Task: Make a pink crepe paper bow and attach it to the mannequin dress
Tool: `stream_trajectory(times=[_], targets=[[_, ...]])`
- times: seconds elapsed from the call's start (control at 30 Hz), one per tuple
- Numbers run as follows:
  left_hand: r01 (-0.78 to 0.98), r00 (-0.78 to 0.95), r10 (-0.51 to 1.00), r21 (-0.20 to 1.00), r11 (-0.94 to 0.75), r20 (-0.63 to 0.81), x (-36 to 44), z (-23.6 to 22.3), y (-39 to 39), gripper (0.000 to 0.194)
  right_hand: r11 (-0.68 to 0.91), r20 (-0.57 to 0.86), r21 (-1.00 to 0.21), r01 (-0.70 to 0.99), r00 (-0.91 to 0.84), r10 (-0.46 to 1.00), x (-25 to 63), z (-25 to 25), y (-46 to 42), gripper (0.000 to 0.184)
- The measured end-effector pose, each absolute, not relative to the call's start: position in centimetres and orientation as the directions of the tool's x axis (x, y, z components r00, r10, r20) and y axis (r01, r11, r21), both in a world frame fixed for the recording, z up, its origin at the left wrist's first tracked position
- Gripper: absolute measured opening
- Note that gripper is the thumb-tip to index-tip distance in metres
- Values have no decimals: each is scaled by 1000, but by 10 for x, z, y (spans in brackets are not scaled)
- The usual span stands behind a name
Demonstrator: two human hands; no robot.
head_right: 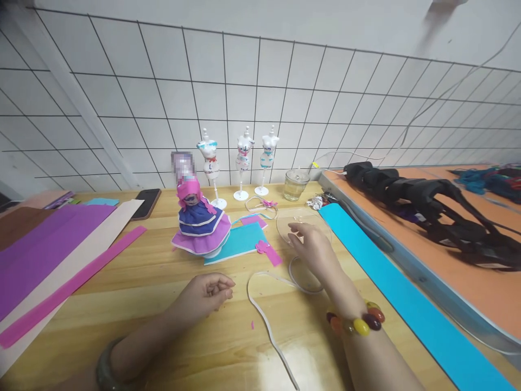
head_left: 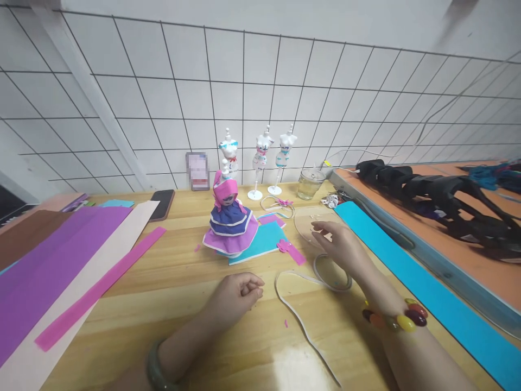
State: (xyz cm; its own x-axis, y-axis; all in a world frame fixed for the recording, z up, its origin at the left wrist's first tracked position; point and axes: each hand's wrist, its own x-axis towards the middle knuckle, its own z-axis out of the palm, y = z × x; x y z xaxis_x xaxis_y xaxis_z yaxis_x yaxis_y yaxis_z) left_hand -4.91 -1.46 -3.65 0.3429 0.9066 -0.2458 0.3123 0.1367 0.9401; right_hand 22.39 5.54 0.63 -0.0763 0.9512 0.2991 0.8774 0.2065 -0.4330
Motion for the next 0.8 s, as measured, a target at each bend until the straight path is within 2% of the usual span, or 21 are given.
stream_trajectory(times=[0.07, 0.17, 0.3, 0.43, 0.6, 0.7, 0.8], targets=[[314, 339, 907, 939, 141, -250, -49, -35, -15, 27, 238, 265, -474, 848, -120, 957, 216, 10, 49, 31], [312, 333, 907, 938, 151, -257, -48, -32, -15, 26, 336, 171, -507, 794, -289, 942, 197, 16, 35, 26], [299, 325, 907, 939, 171, -268, -46, -28, -16, 25, 432, -11, -430, 793, -483, 876, 176, 20, 20, 15], [292, 316, 905, 937, 191, -283, -45, -23, -18, 24, 415, -66, -316, 853, -456, 887, 171, 15, 14, 13], [257, 323, 901, 943, 211, -290, -44, -21, -19, 23, 328, -1, -193, 925, -335, 942, 177, 12, 13, 22], [235, 327, 906, 951, 199, -270, -45, -23, -19, 24, 362, -1, -262, 895, -375, 927, 177, 14, 13, 25], [217, 290, 925, 958, 188, -247, -44, -25, -18, 27, 410, -11, -359, 838, -444, 896, 172, 21, 13, 19]])
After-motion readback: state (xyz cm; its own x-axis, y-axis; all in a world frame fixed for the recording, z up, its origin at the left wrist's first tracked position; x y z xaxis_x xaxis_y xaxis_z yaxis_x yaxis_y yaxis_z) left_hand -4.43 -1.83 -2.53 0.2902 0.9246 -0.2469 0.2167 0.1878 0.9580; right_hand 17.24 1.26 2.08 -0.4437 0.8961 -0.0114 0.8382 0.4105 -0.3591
